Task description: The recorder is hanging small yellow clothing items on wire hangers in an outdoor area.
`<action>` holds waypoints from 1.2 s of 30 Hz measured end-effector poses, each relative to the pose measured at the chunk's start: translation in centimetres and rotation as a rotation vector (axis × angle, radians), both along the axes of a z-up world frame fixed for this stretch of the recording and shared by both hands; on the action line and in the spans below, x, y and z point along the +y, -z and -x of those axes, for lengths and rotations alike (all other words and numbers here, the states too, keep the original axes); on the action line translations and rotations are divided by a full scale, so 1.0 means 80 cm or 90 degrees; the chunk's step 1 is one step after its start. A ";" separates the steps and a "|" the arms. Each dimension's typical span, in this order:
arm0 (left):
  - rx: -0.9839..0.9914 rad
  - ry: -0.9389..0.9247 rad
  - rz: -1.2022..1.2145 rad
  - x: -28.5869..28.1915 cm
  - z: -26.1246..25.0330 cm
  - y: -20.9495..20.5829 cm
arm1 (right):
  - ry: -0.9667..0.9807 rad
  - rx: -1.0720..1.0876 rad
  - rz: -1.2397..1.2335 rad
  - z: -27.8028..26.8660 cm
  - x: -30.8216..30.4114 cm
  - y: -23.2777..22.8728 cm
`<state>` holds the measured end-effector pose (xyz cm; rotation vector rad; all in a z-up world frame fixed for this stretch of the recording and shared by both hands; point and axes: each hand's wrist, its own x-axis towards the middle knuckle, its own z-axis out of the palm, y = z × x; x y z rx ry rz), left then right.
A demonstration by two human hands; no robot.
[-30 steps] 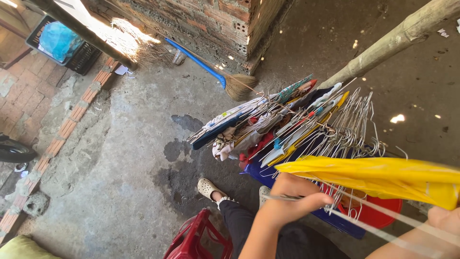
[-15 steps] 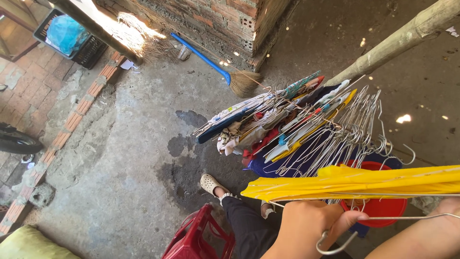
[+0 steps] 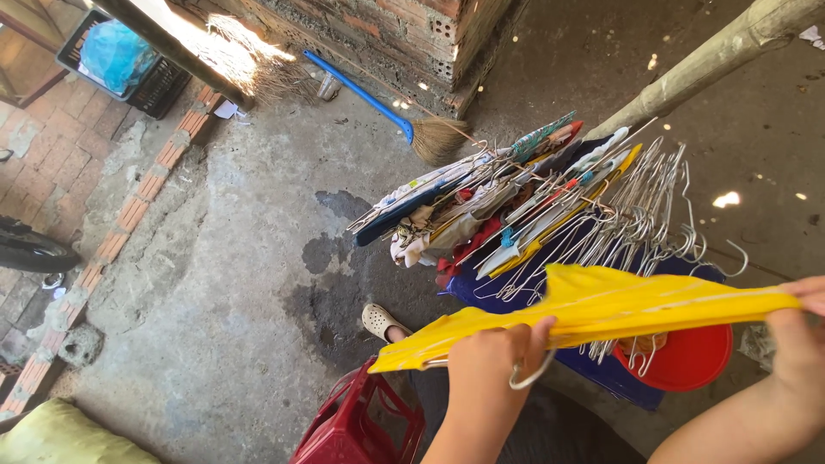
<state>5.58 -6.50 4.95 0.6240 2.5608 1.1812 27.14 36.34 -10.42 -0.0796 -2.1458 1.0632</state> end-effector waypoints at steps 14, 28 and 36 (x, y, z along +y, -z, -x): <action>-0.041 0.069 -0.003 -0.028 -0.031 -0.019 | -0.205 -0.362 -0.147 0.181 -0.225 -0.229; 0.001 0.112 0.182 -0.182 -0.020 0.048 | -0.119 -0.237 -0.271 0.197 -0.235 -0.209; -0.075 -0.277 0.241 -0.211 -0.028 0.042 | -0.013 -0.040 0.065 0.210 -0.125 -0.134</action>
